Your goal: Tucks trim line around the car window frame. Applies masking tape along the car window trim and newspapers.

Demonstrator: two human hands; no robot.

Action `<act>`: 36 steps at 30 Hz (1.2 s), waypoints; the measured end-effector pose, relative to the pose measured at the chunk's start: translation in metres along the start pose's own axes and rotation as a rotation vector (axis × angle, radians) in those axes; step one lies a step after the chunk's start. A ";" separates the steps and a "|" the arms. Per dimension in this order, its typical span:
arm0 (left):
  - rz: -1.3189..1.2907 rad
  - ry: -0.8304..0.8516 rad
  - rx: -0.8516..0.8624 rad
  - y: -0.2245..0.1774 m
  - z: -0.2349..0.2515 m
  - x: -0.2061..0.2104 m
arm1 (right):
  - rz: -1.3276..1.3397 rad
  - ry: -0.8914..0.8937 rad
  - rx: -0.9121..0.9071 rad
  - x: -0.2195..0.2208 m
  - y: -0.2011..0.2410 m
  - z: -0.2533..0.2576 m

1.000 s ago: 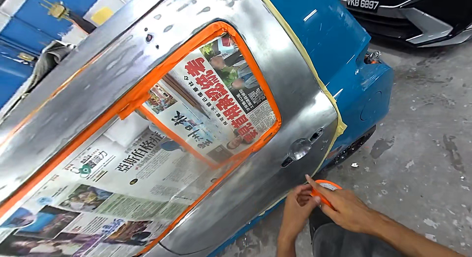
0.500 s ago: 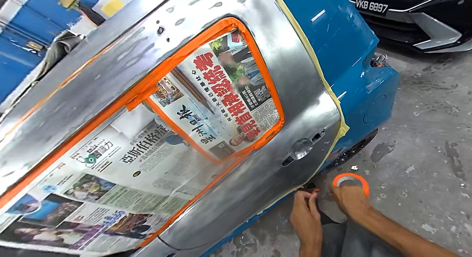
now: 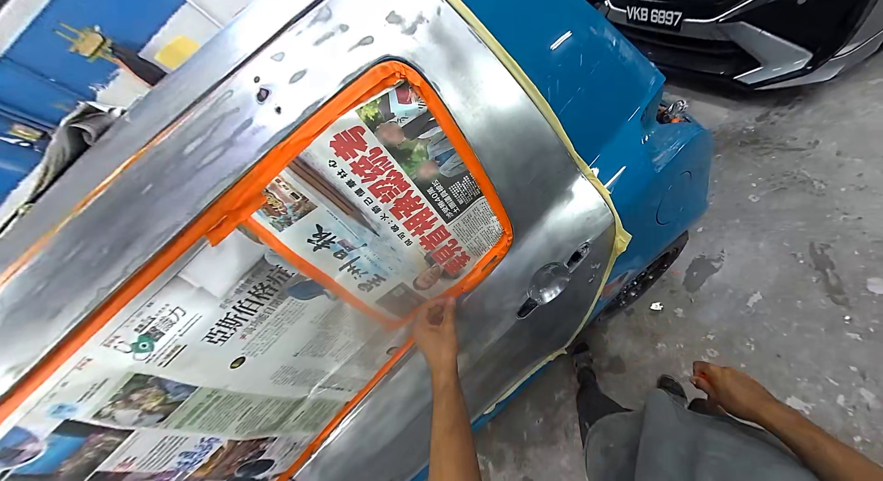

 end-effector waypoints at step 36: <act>0.426 -0.138 -0.120 -0.007 -0.004 -0.020 | 0.063 0.055 0.123 0.033 -0.056 0.019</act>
Point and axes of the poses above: each hand's wrist, its own z-axis towards the middle knuckle, its own x-axis out of the palm, y = z × x, the point moved 8 cm from there along z, towards the middle knuckle, and after that the axes turned 2 degrees about -y, right-handed, at the moved point
